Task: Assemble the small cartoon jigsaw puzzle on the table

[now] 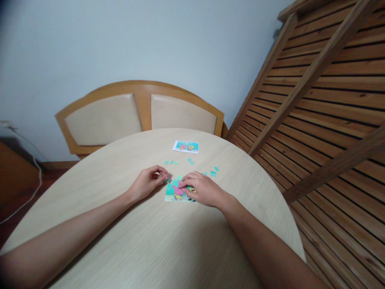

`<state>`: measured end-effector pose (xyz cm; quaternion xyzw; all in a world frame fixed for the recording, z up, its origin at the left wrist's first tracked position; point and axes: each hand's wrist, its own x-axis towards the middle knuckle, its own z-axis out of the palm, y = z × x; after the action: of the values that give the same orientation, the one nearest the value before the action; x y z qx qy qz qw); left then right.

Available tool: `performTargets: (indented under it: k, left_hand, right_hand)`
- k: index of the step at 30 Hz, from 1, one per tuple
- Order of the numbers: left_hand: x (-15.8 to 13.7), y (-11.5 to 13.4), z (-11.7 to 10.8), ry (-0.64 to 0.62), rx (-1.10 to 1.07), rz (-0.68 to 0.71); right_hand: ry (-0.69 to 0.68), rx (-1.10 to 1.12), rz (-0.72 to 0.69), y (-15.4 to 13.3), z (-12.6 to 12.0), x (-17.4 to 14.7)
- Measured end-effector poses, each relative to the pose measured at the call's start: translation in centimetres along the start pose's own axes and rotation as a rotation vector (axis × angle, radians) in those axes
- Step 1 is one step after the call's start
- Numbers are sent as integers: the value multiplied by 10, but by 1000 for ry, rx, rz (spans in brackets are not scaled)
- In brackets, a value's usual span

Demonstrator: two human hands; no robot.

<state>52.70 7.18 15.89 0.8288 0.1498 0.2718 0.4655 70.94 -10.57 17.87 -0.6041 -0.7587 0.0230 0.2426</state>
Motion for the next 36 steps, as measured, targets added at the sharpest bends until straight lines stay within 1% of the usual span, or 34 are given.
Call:
performTargets:
  k: [8,13,29,36]
  left_hand:
    - [-3,2,3,-70,-51,2]
    - [-2,1,5,-76,-76,2]
    - [1,-3,7,-66,78,7]
    - [3,-5,6,-88,132,22]
  right_hand:
    - [2,16,-19,-4,0,1]
    - [3,19,-19,-5,-1,2]
    - [8,24,-14,-6,-1,2]
    - [9,26,-15,-7,-2,2]
